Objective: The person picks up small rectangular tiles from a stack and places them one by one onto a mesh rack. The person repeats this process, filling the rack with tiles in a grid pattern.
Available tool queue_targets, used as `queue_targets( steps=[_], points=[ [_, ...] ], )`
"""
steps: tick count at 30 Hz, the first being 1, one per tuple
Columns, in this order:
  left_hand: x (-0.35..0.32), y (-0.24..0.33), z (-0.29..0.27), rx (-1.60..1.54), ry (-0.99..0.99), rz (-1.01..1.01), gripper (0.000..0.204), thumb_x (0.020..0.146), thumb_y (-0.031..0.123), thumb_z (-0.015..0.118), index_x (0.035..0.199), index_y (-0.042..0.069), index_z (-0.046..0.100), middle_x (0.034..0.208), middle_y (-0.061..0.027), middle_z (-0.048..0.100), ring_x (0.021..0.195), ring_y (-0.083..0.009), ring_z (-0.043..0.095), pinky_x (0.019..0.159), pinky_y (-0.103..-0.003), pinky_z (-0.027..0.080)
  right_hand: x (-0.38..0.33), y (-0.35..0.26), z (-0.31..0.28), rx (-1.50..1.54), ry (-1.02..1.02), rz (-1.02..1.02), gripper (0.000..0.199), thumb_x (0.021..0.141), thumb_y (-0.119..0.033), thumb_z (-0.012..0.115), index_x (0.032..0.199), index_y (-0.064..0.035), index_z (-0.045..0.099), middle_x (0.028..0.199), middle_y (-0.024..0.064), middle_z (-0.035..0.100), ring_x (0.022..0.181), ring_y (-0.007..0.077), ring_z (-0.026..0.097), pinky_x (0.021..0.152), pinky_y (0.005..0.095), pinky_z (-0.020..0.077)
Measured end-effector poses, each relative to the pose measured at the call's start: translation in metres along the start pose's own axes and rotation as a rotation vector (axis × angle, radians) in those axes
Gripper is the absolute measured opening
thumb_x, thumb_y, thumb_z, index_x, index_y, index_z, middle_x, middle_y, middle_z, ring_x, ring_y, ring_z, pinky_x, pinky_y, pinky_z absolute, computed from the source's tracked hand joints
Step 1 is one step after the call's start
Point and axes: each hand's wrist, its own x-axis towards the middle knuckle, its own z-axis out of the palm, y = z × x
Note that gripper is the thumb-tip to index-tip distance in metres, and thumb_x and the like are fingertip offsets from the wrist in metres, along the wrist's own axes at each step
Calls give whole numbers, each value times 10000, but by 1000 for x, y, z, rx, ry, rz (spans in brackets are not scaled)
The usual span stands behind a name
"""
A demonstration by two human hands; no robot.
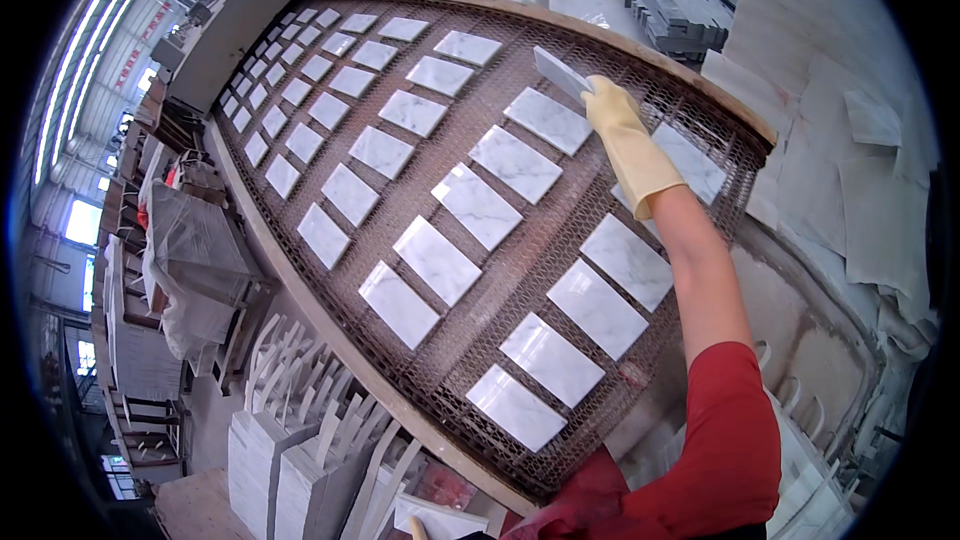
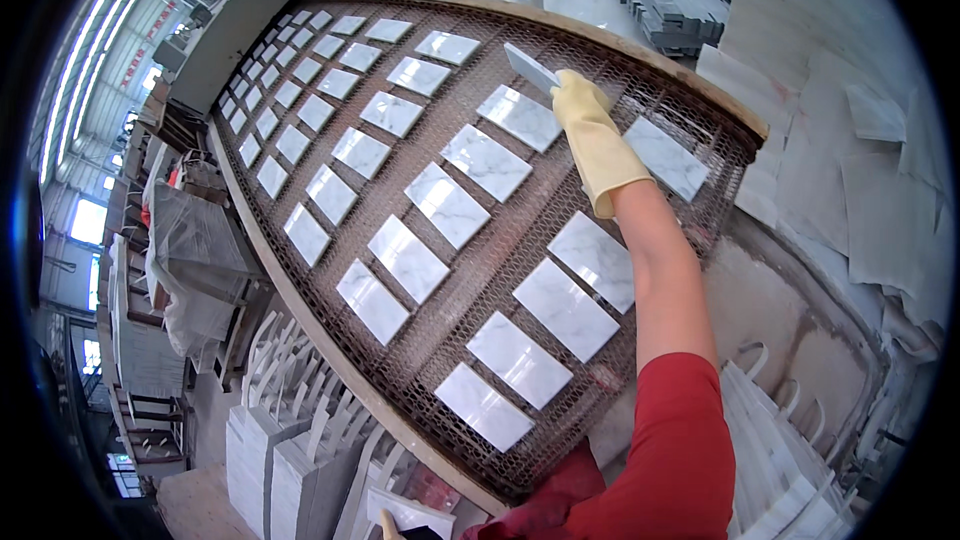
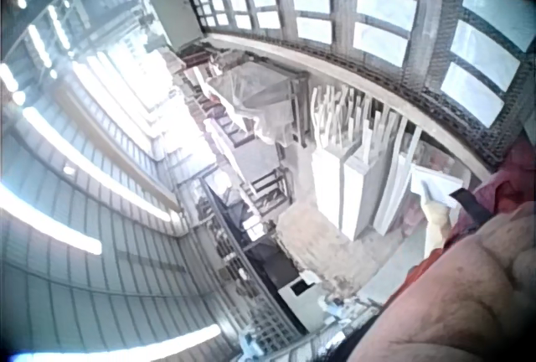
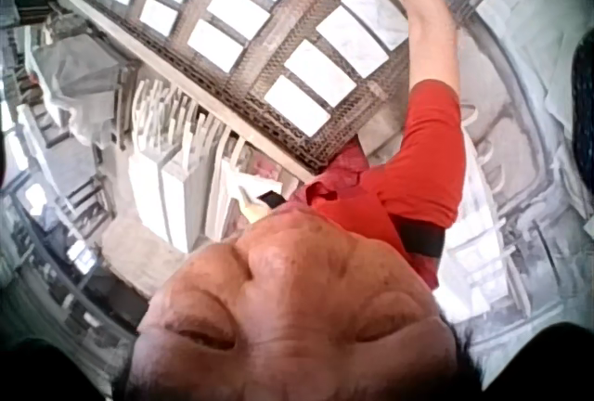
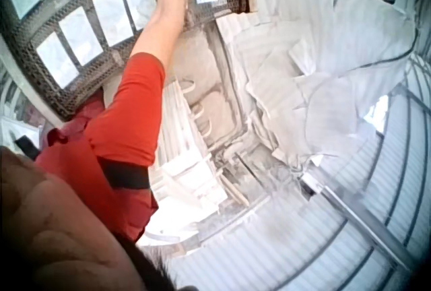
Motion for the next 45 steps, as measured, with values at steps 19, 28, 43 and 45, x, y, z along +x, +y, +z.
queue_targets(
  steps=[19,28,43,45],
  points=[
    [14,-58,-94,108,146,-207,758,993,-225,487,1699,14,346,1394,-183,661,1181,-267,689,1071,-406,576,-38,23,24,184,364,-68,566,1017,-327,700,1549,-162,598,1464,190,674,1295,376,669,1106,472,522],
    [13,-42,-24,-77,-71,-81,479,1102,196,455,1534,-4,507,1333,-189,705,1207,-313,696,1106,-468,552,-240,18,15,314,148,-348,497,1026,-181,726,1510,-104,646,1342,148,740,1117,235,722,997,352,571],
    [67,29,-47,-195,-453,34,509,1116,188,588,1578,2,482,1522,-163,620,1397,-288,606,1199,-463,473,-704,-157,42,500,-703,-477,962,898,-366,861,1679,-61,390,1607,240,546,1447,432,554,1220,482,442],
    [65,35,-51,-317,-529,21,554,1127,264,583,1609,28,446,1573,-164,567,1456,-305,558,1226,-493,446,-726,-178,60,429,-663,-465,1100,836,-428,899,1698,-51,330,1627,249,516,1442,449,550,1218,491,444]
  ],
)
